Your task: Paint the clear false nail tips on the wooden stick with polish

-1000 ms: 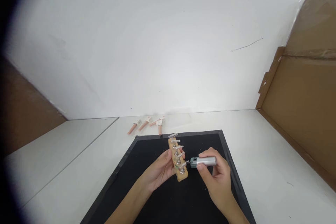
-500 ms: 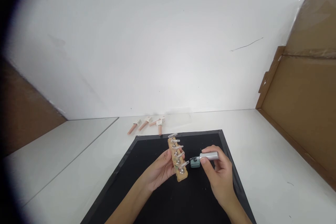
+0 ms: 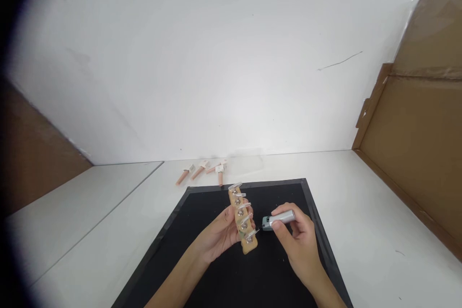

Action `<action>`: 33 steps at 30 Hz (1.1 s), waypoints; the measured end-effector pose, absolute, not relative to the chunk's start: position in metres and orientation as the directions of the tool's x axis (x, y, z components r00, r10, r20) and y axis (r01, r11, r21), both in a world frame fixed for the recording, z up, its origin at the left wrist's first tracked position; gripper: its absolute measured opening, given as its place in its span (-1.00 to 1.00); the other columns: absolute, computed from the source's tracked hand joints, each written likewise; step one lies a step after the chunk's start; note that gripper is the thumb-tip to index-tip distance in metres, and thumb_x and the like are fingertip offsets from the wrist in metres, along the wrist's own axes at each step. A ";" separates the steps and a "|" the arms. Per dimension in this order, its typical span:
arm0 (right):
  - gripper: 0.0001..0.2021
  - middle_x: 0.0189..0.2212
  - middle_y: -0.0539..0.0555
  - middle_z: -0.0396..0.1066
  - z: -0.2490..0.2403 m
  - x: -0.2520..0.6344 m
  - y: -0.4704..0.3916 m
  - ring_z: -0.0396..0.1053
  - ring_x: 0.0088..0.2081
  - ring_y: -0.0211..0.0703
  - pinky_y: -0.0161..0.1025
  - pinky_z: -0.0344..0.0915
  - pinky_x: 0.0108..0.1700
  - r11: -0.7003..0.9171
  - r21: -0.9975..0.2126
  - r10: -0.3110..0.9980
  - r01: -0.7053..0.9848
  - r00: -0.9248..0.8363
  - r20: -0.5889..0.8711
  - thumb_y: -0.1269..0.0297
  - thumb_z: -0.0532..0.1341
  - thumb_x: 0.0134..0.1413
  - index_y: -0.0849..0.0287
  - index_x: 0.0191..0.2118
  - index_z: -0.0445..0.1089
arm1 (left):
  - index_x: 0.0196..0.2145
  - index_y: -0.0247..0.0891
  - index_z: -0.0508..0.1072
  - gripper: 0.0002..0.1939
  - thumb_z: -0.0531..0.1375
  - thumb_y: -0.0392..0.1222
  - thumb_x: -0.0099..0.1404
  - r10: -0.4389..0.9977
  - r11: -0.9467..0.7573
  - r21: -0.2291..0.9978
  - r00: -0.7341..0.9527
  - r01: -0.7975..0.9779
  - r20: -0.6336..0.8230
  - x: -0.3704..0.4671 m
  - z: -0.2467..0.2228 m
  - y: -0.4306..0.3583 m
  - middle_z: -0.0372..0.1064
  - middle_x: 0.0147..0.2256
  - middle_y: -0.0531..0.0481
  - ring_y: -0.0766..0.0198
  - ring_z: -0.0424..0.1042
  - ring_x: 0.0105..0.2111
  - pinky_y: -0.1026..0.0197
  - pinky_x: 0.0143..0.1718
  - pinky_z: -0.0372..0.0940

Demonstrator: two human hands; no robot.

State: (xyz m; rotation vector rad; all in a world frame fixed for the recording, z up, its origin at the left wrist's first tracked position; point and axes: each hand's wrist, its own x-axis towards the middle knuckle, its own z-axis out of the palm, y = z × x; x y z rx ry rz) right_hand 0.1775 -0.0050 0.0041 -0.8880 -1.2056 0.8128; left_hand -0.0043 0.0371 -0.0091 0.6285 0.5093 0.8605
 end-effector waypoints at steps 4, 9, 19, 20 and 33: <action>-0.87 -0.51 -0.02 0.38 0.005 0.178 -0.005 0.23 -0.57 -0.33 -0.45 0.28 -0.51 0.423 -0.904 0.892 -0.059 0.200 0.404 0.16 0.29 -0.02 0.09 -0.44 0.47 | -0.30 -0.27 0.42 -0.64 0.31 -0.03 -0.03 0.810 0.490 0.680 0.574 -0.545 -0.123 -0.005 -0.011 0.037 0.44 -0.40 0.03 0.33 0.45 -0.38 0.25 -0.33 0.31; -0.80 -0.51 0.01 0.39 0.006 0.177 -0.005 0.23 -0.60 -0.32 -0.40 0.29 -0.53 0.429 -0.902 0.897 -0.053 0.137 0.419 0.10 0.28 -0.02 0.13 -0.44 0.47 | -0.28 -0.27 0.40 -0.64 0.29 -0.01 0.00 0.792 0.491 0.685 0.604 -0.538 -0.093 -0.005 -0.011 0.038 0.43 -0.39 0.02 0.32 0.44 -0.38 0.23 -0.31 0.29; -0.72 -0.59 -0.01 0.27 0.010 0.176 -0.008 0.17 -0.63 -0.29 -0.36 0.17 -0.59 0.456 -0.886 0.890 -0.087 0.051 0.454 0.01 0.23 0.02 0.15 -0.42 0.45 | -0.29 -0.26 0.42 -0.65 0.29 -0.01 0.00 0.794 0.484 0.689 0.601 -0.539 -0.088 -0.005 -0.011 0.038 0.41 -0.39 0.03 0.32 0.43 -0.39 0.22 -0.31 0.27; -0.71 -0.60 -0.02 0.25 0.012 0.175 -0.008 0.16 -0.63 -0.29 -0.36 0.16 -0.59 0.466 -0.881 0.884 -0.083 0.015 0.466 0.00 0.22 0.02 0.14 -0.42 0.45 | -0.29 -0.25 0.42 -0.65 0.29 0.00 0.00 0.794 0.487 0.689 0.601 -0.537 -0.094 -0.004 -0.010 0.038 0.41 -0.39 0.03 0.33 0.43 -0.40 0.23 -0.31 0.27; -0.70 -0.62 -0.04 0.22 0.017 0.176 -0.009 0.16 -0.61 -0.27 -0.35 0.14 -0.57 0.499 -0.866 0.865 0.030 -0.068 0.497 0.00 0.19 0.04 0.15 -0.43 0.43 | -0.31 -0.25 0.43 -0.65 0.29 0.01 0.00 0.781 0.488 0.696 0.619 -0.527 -0.078 -0.002 -0.009 0.039 0.39 -0.39 0.04 0.35 0.40 -0.41 0.23 -0.29 0.23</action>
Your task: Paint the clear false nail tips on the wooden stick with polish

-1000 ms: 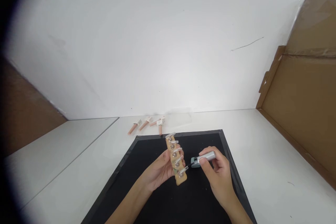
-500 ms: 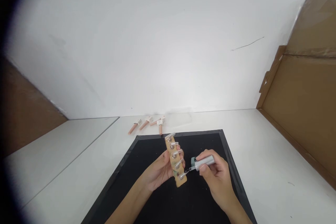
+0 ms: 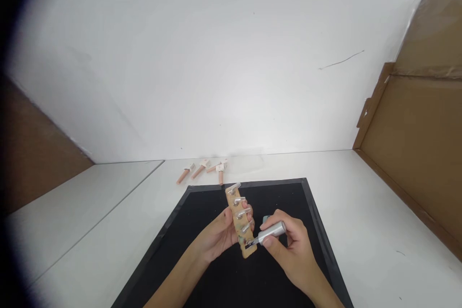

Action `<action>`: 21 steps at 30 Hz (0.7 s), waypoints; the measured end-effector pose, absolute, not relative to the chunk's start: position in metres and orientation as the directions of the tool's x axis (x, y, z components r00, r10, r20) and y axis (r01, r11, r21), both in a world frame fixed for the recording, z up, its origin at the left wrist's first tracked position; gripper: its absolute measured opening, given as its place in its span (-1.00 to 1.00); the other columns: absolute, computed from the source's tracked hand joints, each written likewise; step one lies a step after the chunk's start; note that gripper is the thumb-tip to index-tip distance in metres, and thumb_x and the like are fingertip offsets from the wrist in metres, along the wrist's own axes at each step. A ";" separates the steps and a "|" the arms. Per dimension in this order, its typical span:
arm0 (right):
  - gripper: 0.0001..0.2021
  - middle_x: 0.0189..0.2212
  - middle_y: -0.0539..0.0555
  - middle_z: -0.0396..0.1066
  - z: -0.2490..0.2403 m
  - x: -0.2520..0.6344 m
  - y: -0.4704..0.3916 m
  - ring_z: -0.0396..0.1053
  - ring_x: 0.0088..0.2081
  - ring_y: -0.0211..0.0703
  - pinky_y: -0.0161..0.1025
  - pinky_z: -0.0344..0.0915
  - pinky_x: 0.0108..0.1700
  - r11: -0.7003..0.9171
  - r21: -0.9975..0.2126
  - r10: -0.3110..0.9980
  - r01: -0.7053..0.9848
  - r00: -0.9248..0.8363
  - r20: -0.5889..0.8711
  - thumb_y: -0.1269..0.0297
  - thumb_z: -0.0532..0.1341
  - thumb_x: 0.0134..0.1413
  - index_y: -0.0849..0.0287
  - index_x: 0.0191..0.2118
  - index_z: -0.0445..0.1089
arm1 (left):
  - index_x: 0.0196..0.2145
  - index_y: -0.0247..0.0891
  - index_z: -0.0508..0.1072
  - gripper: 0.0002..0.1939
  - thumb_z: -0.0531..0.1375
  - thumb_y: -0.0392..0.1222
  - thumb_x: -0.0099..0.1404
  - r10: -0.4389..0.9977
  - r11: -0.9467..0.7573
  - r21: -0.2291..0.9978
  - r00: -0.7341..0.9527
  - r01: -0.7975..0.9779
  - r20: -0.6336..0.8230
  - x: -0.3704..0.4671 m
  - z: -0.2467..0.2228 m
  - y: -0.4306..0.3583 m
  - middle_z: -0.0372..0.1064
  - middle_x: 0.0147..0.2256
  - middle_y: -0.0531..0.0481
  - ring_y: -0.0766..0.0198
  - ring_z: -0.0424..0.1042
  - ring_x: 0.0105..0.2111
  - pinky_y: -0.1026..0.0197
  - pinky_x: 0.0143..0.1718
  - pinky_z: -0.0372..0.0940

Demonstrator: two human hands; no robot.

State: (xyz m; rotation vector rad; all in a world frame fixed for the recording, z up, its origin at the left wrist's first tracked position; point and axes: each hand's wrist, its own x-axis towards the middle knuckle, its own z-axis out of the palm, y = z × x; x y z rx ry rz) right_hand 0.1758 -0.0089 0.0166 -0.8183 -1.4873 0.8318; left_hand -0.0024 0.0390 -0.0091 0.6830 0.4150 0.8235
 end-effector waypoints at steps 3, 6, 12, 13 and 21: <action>-0.68 -0.63 -0.03 0.23 0.018 0.175 -0.009 0.16 -0.62 -0.27 -0.36 0.14 -0.59 0.483 -0.874 0.876 0.053 -0.048 0.480 -0.01 0.19 0.04 0.17 -0.46 0.42 | -0.30 -0.24 0.43 -0.66 0.28 0.01 0.00 0.782 0.483 0.697 0.620 -0.529 -0.071 -0.002 -0.009 0.039 0.39 -0.39 0.03 0.35 0.39 -0.40 0.22 -0.28 0.22; -0.69 -0.62 -0.03 0.24 0.019 0.175 -0.008 0.16 -0.63 -0.29 -0.38 0.15 -0.61 0.486 -0.874 0.874 0.031 -0.017 0.485 -0.01 0.19 0.04 0.16 -0.46 0.41 | -0.31 -0.24 0.44 -0.66 0.28 0.01 0.00 0.782 0.483 0.696 0.619 -0.532 -0.069 -0.002 -0.009 0.038 0.38 -0.39 0.03 0.34 0.39 -0.39 0.21 -0.26 0.21; -0.69 -0.62 -0.02 0.27 0.018 0.175 -0.008 0.20 -0.62 -0.27 -0.36 0.18 -0.58 0.465 -0.883 0.885 0.061 -0.045 0.463 0.01 0.19 0.05 0.17 -0.47 0.40 | -0.29 -0.26 0.42 -0.66 0.28 -0.01 0.01 0.784 0.477 0.696 0.618 -0.536 -0.062 -0.003 -0.013 0.039 0.37 -0.38 0.02 0.32 0.38 -0.38 0.17 -0.23 0.20; -0.70 -0.62 -0.02 0.28 0.018 0.175 -0.008 0.21 -0.61 -0.27 -0.36 0.19 -0.58 0.460 -0.886 0.888 0.063 -0.033 0.459 0.02 0.18 0.05 0.17 -0.47 0.40 | -0.29 -0.26 0.42 -0.66 0.28 0.00 0.01 0.784 0.475 0.698 0.618 -0.535 -0.060 -0.003 -0.014 0.039 0.37 -0.38 0.02 0.32 0.38 -0.39 0.17 -0.23 0.20; -0.72 -0.61 -0.02 0.28 0.015 0.176 -0.008 0.21 -0.60 -0.27 -0.37 0.19 -0.56 0.452 -0.889 0.892 0.066 -0.049 0.450 0.05 0.19 0.06 0.17 -0.47 0.39 | -0.30 -0.26 0.43 -0.65 0.29 0.01 -0.01 0.781 0.476 0.704 0.622 -0.526 -0.063 -0.002 -0.010 0.038 0.37 -0.39 0.03 0.35 0.37 -0.40 0.21 -0.26 0.20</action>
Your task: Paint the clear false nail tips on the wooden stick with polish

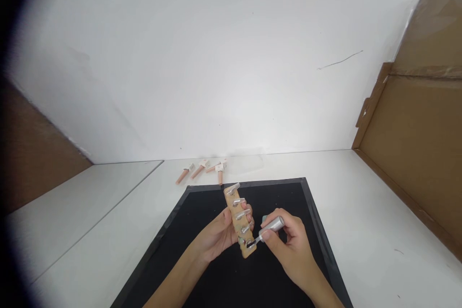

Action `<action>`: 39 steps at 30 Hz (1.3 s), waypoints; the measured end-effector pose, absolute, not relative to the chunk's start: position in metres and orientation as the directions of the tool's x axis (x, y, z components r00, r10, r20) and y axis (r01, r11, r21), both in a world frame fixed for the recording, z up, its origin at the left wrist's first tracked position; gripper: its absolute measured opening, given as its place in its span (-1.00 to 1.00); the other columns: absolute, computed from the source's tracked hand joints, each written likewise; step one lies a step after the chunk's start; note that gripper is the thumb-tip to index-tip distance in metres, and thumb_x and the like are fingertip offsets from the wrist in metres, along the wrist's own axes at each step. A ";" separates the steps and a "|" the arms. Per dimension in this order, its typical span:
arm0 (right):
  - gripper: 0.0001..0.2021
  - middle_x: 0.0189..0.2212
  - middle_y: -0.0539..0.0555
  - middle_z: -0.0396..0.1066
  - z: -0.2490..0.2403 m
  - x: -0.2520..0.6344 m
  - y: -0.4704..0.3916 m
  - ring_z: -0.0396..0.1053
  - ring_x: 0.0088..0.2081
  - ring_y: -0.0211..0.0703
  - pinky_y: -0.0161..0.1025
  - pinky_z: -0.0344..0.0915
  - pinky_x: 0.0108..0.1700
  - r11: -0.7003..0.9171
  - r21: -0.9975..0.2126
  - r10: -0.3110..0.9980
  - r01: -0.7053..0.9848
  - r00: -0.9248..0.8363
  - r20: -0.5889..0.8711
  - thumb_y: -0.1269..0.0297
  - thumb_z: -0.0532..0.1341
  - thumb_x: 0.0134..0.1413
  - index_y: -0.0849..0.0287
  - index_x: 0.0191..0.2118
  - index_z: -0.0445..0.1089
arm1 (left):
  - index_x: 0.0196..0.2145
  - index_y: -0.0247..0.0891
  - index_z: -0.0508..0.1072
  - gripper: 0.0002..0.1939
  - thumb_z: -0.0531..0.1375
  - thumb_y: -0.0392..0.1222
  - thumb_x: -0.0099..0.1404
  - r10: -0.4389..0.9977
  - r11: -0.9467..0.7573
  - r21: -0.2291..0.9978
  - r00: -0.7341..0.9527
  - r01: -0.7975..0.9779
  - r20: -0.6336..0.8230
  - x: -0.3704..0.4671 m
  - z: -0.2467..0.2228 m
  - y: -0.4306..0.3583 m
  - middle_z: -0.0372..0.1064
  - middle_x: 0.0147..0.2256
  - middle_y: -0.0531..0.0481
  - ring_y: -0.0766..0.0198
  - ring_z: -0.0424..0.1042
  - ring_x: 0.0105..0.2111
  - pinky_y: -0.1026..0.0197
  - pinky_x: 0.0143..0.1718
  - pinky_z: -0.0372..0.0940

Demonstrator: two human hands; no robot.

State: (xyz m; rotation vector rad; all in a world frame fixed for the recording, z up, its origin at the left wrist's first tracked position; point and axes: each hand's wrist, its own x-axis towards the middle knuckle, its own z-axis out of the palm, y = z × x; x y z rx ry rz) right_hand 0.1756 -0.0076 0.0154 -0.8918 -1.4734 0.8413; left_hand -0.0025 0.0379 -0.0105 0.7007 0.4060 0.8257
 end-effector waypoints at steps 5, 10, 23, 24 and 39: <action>-0.70 -0.60 0.00 0.32 0.017 0.176 -0.008 0.25 -0.60 -0.25 -0.36 0.21 -0.58 0.444 -0.892 0.895 0.082 -0.006 0.445 0.03 0.19 0.04 0.17 -0.48 0.40 | -0.29 -0.25 0.42 -0.63 0.28 0.03 0.00 0.779 0.469 0.712 0.625 -0.523 -0.054 -0.003 -0.011 0.038 0.37 -0.38 0.02 0.34 0.38 -0.39 0.21 -0.26 0.21; -0.74 -0.60 -0.01 0.34 0.019 0.177 -0.007 0.26 -0.61 -0.26 -0.38 0.23 -0.58 0.470 -0.880 0.881 0.068 0.033 0.473 0.06 0.21 0.03 0.15 -0.48 0.41 | -0.28 -0.23 0.42 -0.64 0.27 0.03 0.01 0.776 0.472 0.710 0.629 -0.523 -0.053 -0.005 -0.012 0.038 0.36 -0.37 0.02 0.34 0.37 -0.38 0.20 -0.25 0.20; -0.73 -0.64 -0.02 0.30 0.021 0.177 -0.008 0.21 -0.64 -0.28 -0.38 0.19 -0.60 0.503 -0.863 0.864 0.053 -0.027 0.502 0.04 0.22 0.02 0.15 -0.47 0.43 | -0.33 -0.25 0.44 -0.64 0.30 0.02 -0.03 0.778 0.487 0.691 0.625 -0.534 -0.066 -0.003 -0.008 0.038 0.38 -0.39 0.03 0.36 0.38 -0.40 0.24 -0.30 0.21; -0.73 -0.64 -0.02 0.30 0.021 0.177 -0.008 0.21 -0.64 -0.27 -0.37 0.19 -0.60 0.500 -0.864 0.866 0.061 -0.035 0.499 0.05 0.22 0.02 0.15 -0.47 0.43 | -0.33 -0.25 0.44 -0.64 0.30 0.02 -0.03 0.778 0.488 0.691 0.625 -0.534 -0.067 -0.003 -0.008 0.038 0.38 -0.38 0.04 0.36 0.38 -0.40 0.24 -0.30 0.21; -0.83 -0.57 -0.03 0.35 0.014 0.178 -0.006 0.24 -0.57 -0.29 -0.44 0.20 -0.54 0.513 -0.853 0.853 0.092 0.056 0.519 0.15 0.21 0.08 0.10 -0.43 0.40 | -0.29 -0.23 0.45 -0.65 0.30 0.01 -0.01 0.776 0.487 0.682 0.629 -0.545 -0.052 -0.006 -0.015 0.040 0.39 -0.37 0.04 0.34 0.41 -0.36 0.23 -0.28 0.23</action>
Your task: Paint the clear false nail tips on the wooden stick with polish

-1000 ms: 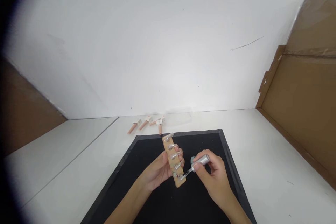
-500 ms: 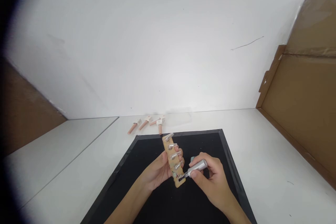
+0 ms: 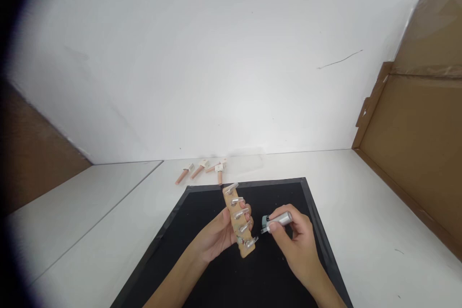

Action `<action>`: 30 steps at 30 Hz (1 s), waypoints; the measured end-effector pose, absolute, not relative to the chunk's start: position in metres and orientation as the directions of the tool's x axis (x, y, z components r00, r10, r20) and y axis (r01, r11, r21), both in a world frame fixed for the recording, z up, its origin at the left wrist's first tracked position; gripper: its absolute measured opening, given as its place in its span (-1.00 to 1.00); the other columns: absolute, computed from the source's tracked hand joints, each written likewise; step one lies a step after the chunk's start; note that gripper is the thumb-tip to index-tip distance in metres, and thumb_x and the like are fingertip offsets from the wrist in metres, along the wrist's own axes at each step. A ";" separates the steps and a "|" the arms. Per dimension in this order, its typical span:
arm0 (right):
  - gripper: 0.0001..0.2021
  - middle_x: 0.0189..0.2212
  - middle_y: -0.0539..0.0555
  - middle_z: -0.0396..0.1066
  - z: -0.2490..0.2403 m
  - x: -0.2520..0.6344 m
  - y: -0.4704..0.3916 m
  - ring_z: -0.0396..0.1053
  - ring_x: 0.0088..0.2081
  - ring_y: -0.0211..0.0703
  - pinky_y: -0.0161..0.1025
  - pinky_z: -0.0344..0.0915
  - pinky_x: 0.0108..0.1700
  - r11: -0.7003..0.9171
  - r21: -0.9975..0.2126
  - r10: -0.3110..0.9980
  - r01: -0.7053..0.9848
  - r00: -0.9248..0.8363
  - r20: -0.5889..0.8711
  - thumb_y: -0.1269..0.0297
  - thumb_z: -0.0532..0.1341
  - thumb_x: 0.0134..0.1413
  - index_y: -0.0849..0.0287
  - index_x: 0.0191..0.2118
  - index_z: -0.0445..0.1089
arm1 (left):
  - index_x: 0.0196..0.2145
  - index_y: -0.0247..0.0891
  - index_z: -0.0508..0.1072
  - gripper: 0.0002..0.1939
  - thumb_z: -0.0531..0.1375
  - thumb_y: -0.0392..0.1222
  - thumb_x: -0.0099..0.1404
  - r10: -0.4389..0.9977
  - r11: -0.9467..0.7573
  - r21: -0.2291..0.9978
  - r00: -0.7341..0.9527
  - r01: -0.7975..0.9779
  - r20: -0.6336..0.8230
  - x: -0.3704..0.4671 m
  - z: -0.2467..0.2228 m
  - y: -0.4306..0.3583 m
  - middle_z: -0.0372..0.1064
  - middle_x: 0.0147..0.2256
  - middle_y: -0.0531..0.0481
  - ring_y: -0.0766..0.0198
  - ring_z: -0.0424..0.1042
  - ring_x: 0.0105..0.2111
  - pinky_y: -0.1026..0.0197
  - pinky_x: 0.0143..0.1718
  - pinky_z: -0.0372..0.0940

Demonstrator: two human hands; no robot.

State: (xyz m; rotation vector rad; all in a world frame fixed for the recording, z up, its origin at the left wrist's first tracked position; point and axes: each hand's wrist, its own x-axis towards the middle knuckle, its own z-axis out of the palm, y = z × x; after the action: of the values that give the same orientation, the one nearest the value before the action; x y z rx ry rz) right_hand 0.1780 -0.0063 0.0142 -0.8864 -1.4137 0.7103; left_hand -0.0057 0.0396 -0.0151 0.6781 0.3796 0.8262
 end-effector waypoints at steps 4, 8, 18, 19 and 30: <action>-0.83 -0.58 -0.06 0.32 0.015 0.178 -0.007 0.21 -0.60 -0.32 -0.45 0.18 -0.56 0.529 -0.848 0.848 0.043 0.016 0.530 0.12 0.20 0.08 0.08 -0.41 0.41 | -0.29 -0.22 0.45 -0.65 0.30 0.01 -0.02 0.777 0.485 0.678 0.627 -0.552 -0.045 -0.006 -0.017 0.040 0.40 -0.37 0.04 0.34 0.41 -0.36 0.23 -0.29 0.23; -0.84 -0.60 -0.06 0.29 0.014 0.176 -0.008 0.20 -0.60 -0.30 -0.42 0.17 -0.55 0.533 -0.845 0.844 0.033 -0.081 0.530 0.14 0.22 0.06 0.09 -0.40 0.42 | -0.30 -0.23 0.45 -0.65 0.29 0.02 -0.01 0.772 0.485 0.683 0.634 -0.546 -0.042 -0.004 -0.016 0.041 0.40 -0.38 0.04 0.36 0.40 -0.39 0.25 -0.30 0.23; -0.81 -0.58 -0.05 0.26 0.014 0.180 -0.005 0.16 -0.58 -0.29 -0.41 0.14 -0.55 0.493 -0.865 0.864 0.097 0.061 0.500 0.17 0.17 0.12 0.12 -0.46 0.36 | -0.30 -0.23 0.44 -0.65 0.31 0.00 -0.03 0.774 0.490 0.679 0.631 -0.547 -0.051 -0.008 -0.016 0.039 0.39 -0.37 0.04 0.32 0.41 -0.35 0.24 -0.29 0.23; -0.80 -0.58 -0.05 0.25 0.015 0.180 -0.005 0.17 -0.57 -0.29 -0.40 0.15 -0.54 0.511 -0.856 0.857 0.073 0.039 0.515 0.15 0.17 0.12 0.11 -0.44 0.37 | -0.30 -0.23 0.45 -0.64 0.31 0.00 -0.03 0.775 0.490 0.678 0.629 -0.547 -0.052 -0.008 -0.015 0.039 0.39 -0.37 0.04 0.32 0.41 -0.35 0.24 -0.30 0.23; -0.85 -0.55 -0.05 0.25 0.013 0.181 -0.005 0.18 -0.55 -0.28 -0.39 0.14 -0.52 0.516 -0.853 0.857 0.077 -0.029 0.515 0.18 0.20 0.10 0.10 -0.41 0.39 | -0.31 -0.21 0.47 -0.65 0.31 0.01 -0.04 0.783 0.490 0.676 0.619 -0.550 -0.063 -0.006 -0.015 0.040 0.42 -0.38 0.04 0.36 0.41 -0.38 0.26 -0.30 0.24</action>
State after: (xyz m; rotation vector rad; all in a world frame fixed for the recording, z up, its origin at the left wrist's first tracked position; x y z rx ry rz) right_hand 0.1811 -0.0047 0.0135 -0.8512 -1.4826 0.7645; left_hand -0.0056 0.0396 -0.0154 0.6634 0.3903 0.8348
